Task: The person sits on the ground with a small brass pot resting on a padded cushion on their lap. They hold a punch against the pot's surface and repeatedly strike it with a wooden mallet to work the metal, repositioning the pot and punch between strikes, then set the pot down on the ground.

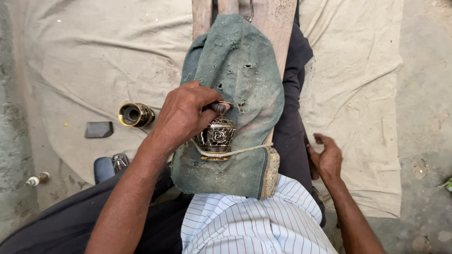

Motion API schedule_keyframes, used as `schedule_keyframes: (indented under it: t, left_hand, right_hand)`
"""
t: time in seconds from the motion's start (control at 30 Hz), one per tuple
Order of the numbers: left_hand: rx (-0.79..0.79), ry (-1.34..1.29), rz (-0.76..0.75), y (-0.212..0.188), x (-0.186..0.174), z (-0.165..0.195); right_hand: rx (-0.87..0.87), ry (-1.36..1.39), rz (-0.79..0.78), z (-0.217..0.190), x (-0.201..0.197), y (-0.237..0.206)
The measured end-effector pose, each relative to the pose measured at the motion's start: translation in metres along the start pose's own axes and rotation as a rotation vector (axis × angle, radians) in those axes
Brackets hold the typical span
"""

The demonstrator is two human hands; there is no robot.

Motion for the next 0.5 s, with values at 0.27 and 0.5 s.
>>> schedule_keyframes:
  t: [0.27,0.5]
  left_hand:
    - [0.004,0.308,0.298,-0.061,-0.085,-0.013]
    - [-0.114,0.715,0.575,-0.043,-0.113,-0.084]
  right_hand:
    - [-0.637,0.408,0.037,-0.134,-0.023,-0.055]
    - [-0.801,0.520,-0.172,-0.197,0.013,-0.060]
Point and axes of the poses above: each hand's wrist, its own y-axis towards the middle knuckle, its own x-axis out of the palm, z = x × y, the point moved 9 cm from there along y, towards the middle knuckle, and after that the axes turned 6 degrees about -z, right-handed, at the moved point
